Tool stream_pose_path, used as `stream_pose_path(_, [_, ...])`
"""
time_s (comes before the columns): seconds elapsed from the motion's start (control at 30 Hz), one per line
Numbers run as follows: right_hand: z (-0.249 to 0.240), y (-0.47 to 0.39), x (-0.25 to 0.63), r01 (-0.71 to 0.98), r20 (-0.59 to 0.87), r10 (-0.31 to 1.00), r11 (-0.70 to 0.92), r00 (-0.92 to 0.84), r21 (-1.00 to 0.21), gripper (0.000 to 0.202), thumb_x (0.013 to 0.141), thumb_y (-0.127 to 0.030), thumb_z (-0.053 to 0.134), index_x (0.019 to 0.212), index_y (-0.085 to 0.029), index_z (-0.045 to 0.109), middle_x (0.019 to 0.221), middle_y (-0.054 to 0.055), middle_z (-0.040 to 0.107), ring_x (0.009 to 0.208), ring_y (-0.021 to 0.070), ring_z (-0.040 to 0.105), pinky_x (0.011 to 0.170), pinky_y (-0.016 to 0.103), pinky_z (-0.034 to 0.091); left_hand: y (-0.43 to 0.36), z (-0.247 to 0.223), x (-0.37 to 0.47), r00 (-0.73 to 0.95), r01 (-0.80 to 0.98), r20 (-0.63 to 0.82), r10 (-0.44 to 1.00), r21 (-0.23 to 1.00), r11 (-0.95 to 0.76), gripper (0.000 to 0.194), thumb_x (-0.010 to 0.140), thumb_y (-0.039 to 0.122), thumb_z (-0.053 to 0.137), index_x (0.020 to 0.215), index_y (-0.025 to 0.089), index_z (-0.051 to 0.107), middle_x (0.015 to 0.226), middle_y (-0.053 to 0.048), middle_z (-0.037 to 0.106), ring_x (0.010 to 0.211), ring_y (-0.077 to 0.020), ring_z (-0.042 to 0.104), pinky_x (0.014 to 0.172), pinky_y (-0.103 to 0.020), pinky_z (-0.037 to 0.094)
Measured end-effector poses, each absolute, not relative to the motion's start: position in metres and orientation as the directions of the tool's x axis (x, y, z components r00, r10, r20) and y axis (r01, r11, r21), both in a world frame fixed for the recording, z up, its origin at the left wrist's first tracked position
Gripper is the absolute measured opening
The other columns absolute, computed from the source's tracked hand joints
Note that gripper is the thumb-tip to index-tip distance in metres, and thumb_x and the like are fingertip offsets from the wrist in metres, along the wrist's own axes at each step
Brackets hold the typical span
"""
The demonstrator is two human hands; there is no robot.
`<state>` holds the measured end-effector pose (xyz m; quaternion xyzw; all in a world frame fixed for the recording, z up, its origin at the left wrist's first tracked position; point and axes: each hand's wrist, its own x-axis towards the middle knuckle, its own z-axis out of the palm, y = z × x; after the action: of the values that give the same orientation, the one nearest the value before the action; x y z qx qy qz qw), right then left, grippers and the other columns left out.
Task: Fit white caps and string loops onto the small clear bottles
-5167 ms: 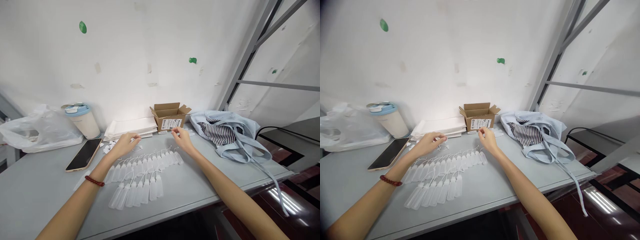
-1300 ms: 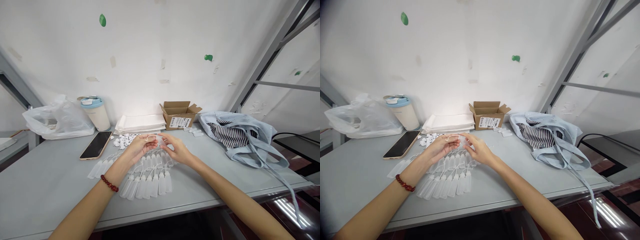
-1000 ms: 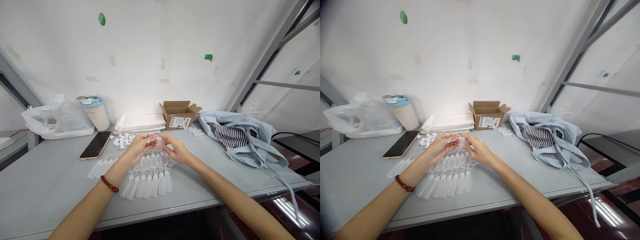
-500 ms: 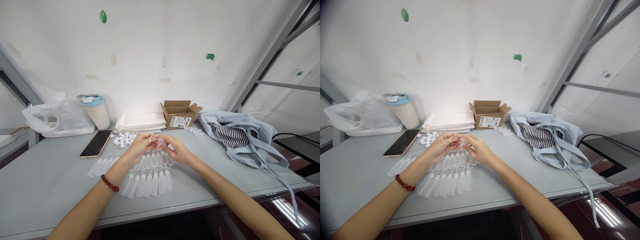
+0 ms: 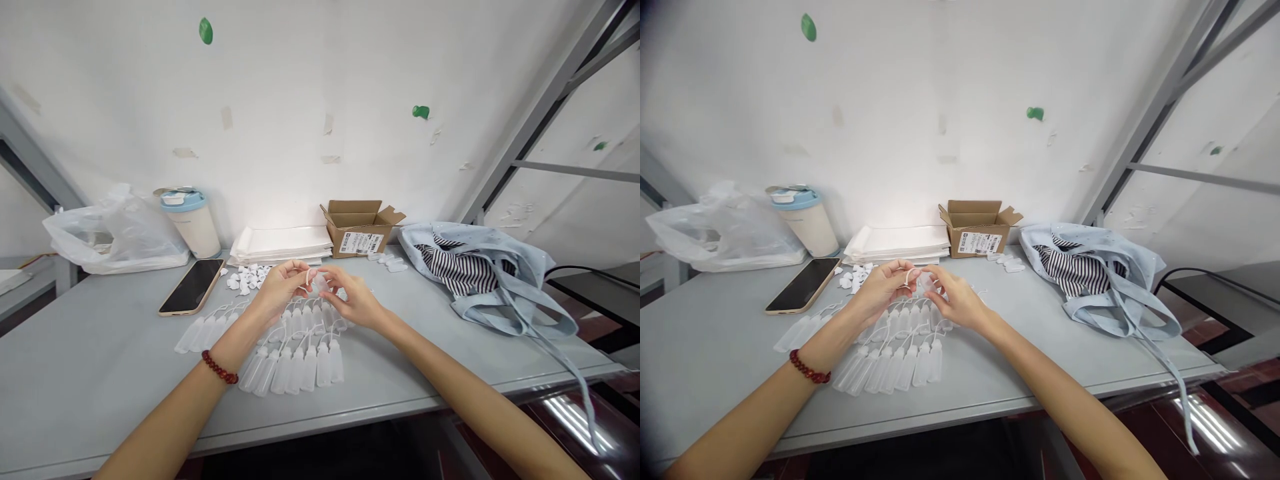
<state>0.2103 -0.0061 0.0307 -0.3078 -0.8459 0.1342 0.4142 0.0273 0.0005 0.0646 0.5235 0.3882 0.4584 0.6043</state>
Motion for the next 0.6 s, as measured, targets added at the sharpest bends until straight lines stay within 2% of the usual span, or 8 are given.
stream_pose_path(0.23, [0.0345, -0.0086, 0.2103, 0.433, 0.603, 0.646, 0.763, -0.469, -0.480, 0.040, 0.088, -0.022, 0.051, 0.127, -0.028, 0.044, 0.102, 0.005, 0.064, 0.082, 0.0174, 0.062, 0.069, 0.032, 0.054, 0.0006, 0.0627, 0.0269, 0.267, -0.062, 0.076, 0.961, 0.996, -0.061, 0.032, 0.065, 0.044, 0.076, 0.077, 0.016, 0.065, 0.063, 0.002, 0.058, 0.059, -0.0099, 0.054, 0.056, -0.021, 0.044])
stream_pose_path(0.6, [0.0303, -0.0062, 0.2102, 0.446, 0.573, 0.693, 0.721, -0.438, -0.531, 0.035, 0.088, -0.023, 0.051, 0.122, -0.024, 0.045, 0.098, 0.007, 0.065, 0.076, 0.0170, 0.064, 0.071, 0.034, 0.054, -0.0018, 0.0657, 0.0290, 0.252, -0.021, 0.086, 0.964, 0.996, -0.084, 0.032, 0.063, 0.037, 0.076, 0.083, 0.015, 0.065, 0.071, 0.000, 0.062, 0.061, -0.0114, 0.057, 0.057, -0.024, 0.046])
